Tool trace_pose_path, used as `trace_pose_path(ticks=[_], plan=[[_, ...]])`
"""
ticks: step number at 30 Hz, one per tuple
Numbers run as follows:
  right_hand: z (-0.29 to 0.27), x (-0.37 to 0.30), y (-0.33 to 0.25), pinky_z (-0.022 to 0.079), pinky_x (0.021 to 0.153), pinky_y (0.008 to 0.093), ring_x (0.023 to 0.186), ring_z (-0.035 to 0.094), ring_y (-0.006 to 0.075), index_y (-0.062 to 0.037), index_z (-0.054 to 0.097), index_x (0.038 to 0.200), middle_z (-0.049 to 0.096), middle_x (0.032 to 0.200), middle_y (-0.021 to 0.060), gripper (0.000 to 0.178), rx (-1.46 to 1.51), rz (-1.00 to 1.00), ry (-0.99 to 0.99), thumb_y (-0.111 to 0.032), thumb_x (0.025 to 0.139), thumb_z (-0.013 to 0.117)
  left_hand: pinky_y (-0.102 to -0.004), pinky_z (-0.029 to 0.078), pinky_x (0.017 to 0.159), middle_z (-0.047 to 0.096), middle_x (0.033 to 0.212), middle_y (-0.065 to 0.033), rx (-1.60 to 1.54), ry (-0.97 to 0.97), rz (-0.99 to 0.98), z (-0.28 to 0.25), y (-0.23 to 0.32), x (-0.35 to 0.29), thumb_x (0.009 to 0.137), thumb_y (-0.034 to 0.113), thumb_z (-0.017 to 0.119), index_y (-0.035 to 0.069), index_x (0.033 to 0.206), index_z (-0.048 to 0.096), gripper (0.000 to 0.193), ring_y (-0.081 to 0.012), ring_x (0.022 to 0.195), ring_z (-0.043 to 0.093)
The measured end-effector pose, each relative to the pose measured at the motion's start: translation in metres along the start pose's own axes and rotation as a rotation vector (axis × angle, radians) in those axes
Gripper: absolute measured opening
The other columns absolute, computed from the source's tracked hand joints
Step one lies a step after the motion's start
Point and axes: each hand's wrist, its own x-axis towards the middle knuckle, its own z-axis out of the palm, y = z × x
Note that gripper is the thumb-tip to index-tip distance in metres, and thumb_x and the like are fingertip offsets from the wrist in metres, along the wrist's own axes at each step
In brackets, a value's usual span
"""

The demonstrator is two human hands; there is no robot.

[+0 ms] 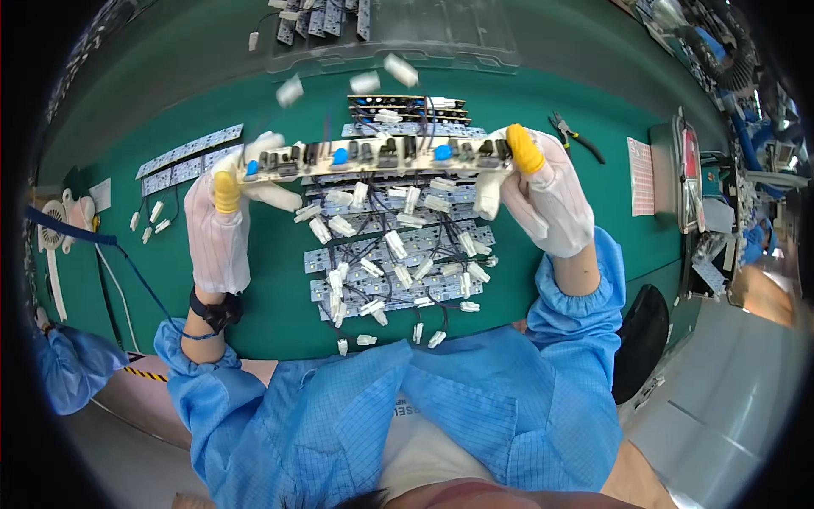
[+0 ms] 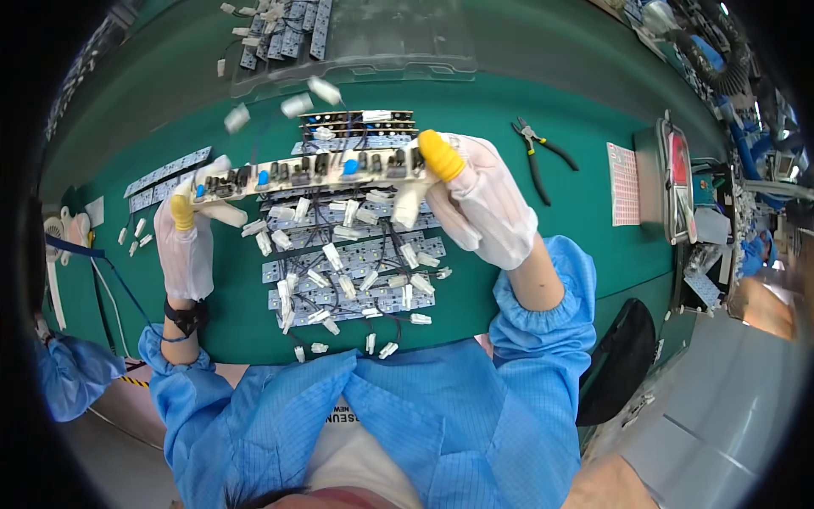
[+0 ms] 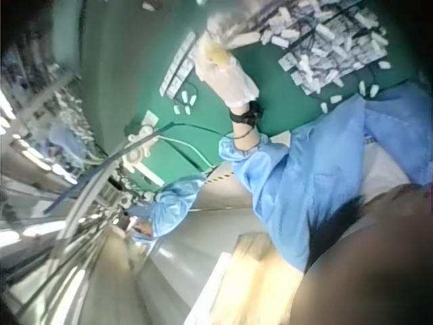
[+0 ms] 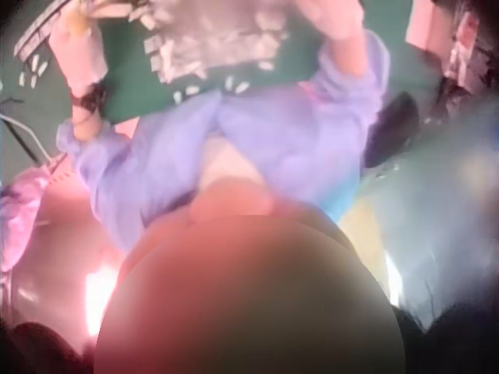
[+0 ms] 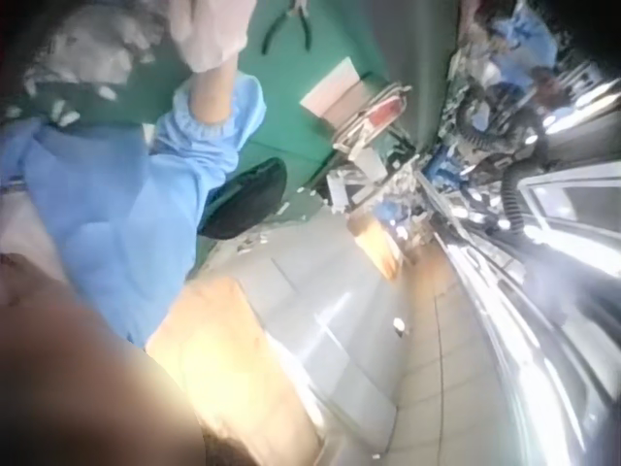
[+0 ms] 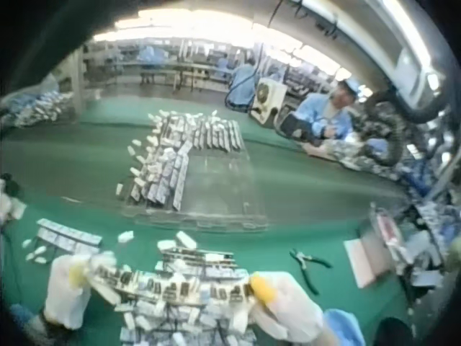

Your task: Inspecting and assembling small electronic components onto printed circuit board strips at a factory workbench.

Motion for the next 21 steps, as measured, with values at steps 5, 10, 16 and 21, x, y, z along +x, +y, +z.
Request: trace_pose_path(ticks=[5, 10, 16, 21], plan=[[-0.003, -0.003, 0.010, 0.025, 0.030, 0.0150, 0.031, 0.037, 0.0021, 0.0039, 0.051, 0.104, 0.060, 0.064, 0.0085, 0.050, -0.020, -0.121, -0.003, -0.045, 0.094, 0.047, -0.0286, 0.048, 0.070, 0.068, 0.085, -0.0076, 0.156, -0.087, 0.026, -0.008, -0.008, -0.002, 0.082, 0.003, 0.043, 0.001, 0.102, 0.064, 0.029, -0.0135, 0.075, 0.063], [0.011, -0.003, 0.001, 0.028, 0.045, 0.0111, 0.046, 0.040, -0.0019, 0.0050, 0.048, 0.114, 0.056, 0.071, -0.0007, 0.047, -0.542, -0.221, 0.136, -0.036, 0.092, 0.049, -0.0385, 0.037, 0.100, 0.064, 0.085, -0.0090, -0.547, -0.203, 0.020, 0.017, 0.020, 0.003, 0.091, 0.051, 0.049, -0.004, 0.136, 0.035, 0.072, -0.0173, 0.096, 0.060], [0.039, -0.004, -0.016, 0.029, 0.040, 0.0133, 0.046, 0.042, 0.0004, 0.0044, 0.042, 0.130, 0.059, 0.097, 0.0084, 0.072, -0.347, -0.248, 0.192, -0.041, 0.079, 0.065, -0.0249, 0.049, 0.077, 0.064, 0.106, -0.0099, -0.197, -0.030, 0.045, -0.025, 0.018, 0.014, 0.092, 0.010, 0.051, -0.001, 0.109, 0.059, 0.022, -0.0145, 0.090, 0.062], [-0.017, 0.030, -0.012, 0.041, 0.050, 0.0183, 0.064, 0.055, 0.0074, -0.0042, 0.059, 0.114, 0.062, 0.098, 0.0041, 0.031, -0.688, -0.218, 0.386, -0.013, 0.085, 0.057, -0.0287, 0.048, 0.077, 0.066, 0.090, -0.0084, 0.147, 0.180, 0.118, -0.145, -0.031, 0.047, 0.090, 0.019, 0.050, 0.004, 0.108, 0.063, 0.027, -0.0106, 0.075, 0.060]])
